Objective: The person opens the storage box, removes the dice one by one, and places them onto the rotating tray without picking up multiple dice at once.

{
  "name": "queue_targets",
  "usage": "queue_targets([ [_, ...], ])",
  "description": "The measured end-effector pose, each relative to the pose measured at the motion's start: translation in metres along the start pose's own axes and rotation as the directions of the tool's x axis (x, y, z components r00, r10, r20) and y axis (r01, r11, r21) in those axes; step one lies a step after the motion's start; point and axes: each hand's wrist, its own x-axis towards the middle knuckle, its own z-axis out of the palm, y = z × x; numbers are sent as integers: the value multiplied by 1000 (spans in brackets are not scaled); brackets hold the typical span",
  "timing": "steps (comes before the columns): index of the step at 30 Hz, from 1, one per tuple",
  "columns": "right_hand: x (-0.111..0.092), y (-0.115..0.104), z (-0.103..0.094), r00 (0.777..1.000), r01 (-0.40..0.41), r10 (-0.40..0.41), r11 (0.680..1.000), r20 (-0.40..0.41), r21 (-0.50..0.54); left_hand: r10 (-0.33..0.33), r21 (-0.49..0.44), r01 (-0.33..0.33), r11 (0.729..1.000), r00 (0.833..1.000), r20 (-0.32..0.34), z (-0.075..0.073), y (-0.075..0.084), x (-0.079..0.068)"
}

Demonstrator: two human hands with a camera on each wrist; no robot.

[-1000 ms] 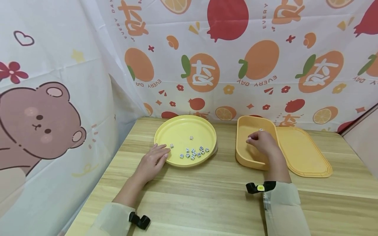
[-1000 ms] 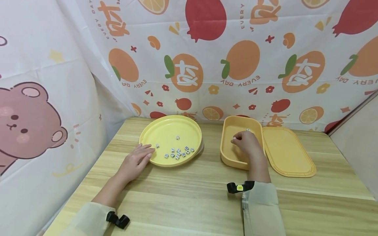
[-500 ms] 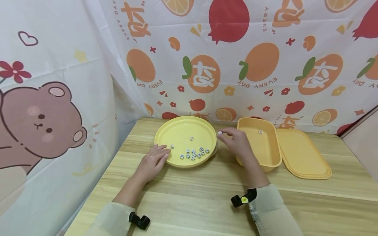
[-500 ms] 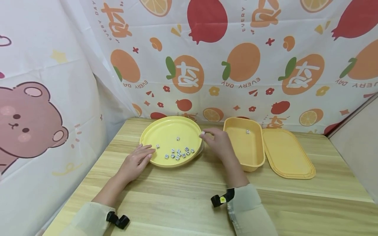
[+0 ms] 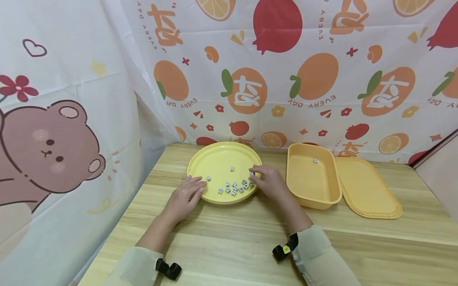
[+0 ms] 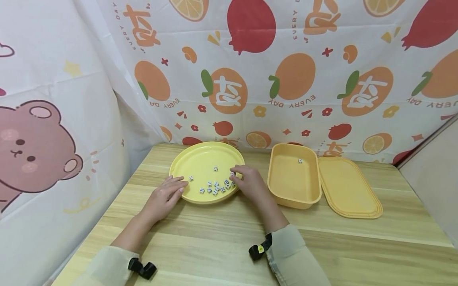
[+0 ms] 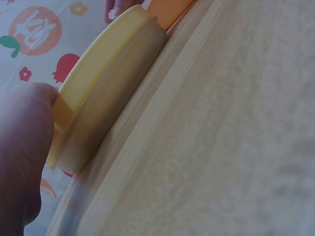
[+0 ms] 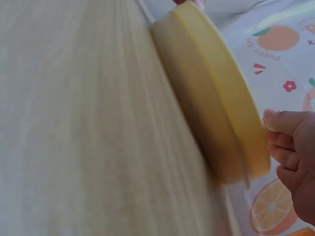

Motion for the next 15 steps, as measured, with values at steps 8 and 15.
queue_targets([
  [8,0,5,6,1000,12,-11,998,20,-64,4,4,-4,1000,1000,-5,0,0,0],
  [15,0,8,5,1000,-13,15,997,26,-79,4,-2,-4,1000,1000,-4,0,1,-1],
])
